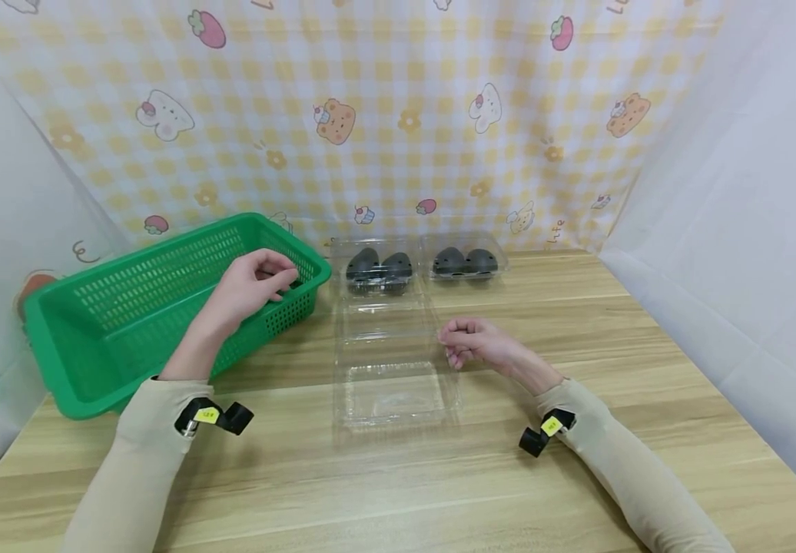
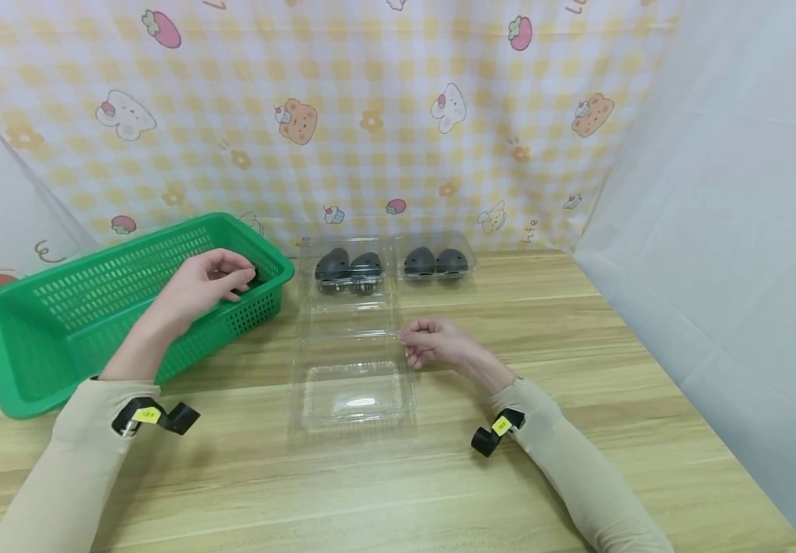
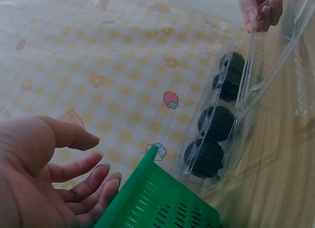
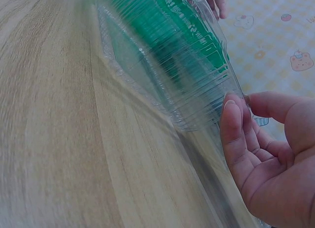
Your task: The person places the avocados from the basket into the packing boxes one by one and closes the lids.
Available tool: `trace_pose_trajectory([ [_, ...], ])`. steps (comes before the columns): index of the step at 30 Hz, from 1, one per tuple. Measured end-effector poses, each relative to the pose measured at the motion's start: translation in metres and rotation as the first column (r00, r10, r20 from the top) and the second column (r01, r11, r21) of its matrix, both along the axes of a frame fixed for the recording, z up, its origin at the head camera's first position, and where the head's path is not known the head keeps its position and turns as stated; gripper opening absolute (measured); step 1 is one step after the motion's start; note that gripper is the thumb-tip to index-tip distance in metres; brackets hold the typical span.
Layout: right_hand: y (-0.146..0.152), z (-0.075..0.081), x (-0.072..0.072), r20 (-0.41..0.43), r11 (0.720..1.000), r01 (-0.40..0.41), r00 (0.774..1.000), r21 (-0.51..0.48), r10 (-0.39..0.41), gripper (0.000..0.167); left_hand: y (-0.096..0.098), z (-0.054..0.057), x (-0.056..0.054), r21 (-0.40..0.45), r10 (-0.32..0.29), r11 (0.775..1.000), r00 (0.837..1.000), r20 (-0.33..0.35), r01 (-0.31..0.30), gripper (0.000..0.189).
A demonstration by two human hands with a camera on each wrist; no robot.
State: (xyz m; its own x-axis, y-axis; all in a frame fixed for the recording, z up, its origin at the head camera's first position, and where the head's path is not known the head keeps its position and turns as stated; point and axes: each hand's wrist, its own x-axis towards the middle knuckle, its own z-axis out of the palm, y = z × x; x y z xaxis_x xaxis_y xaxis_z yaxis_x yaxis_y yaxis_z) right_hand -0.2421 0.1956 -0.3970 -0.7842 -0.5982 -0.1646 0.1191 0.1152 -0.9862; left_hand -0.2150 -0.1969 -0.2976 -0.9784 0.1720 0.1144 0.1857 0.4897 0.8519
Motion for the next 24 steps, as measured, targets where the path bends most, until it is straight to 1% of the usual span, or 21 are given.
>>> trace_pose_trajectory([
  [6,0.000,0.001,0.000,0.005,1.000,-0.001,1.000,0.002,0.001,0.020,-0.004,0.002,-0.006,-0.027,0.008,1.000,0.999,0.040,-0.007,0.040],
  [12,-0.001,0.001,0.001,0.005,1.000,0.001,1.000,-0.004,-0.001,0.020,-0.008,0.003,-0.016,-0.055,0.008,0.998,0.997,0.076,-0.004,0.040],
  [18,0.000,0.000,0.001,0.004,1.000,0.003,1.000,-0.004,-0.003,0.019,-0.008,0.003,-0.024,-0.104,0.019,0.995,0.991,0.133,-0.005,0.042],
  [24,0.000,-0.001,0.000,-0.003,1.000,0.000,1.000,0.001,0.000,0.019,-0.006,0.004,-0.028,-0.141,0.031,0.990,0.984,0.177,-0.006,0.042],
])
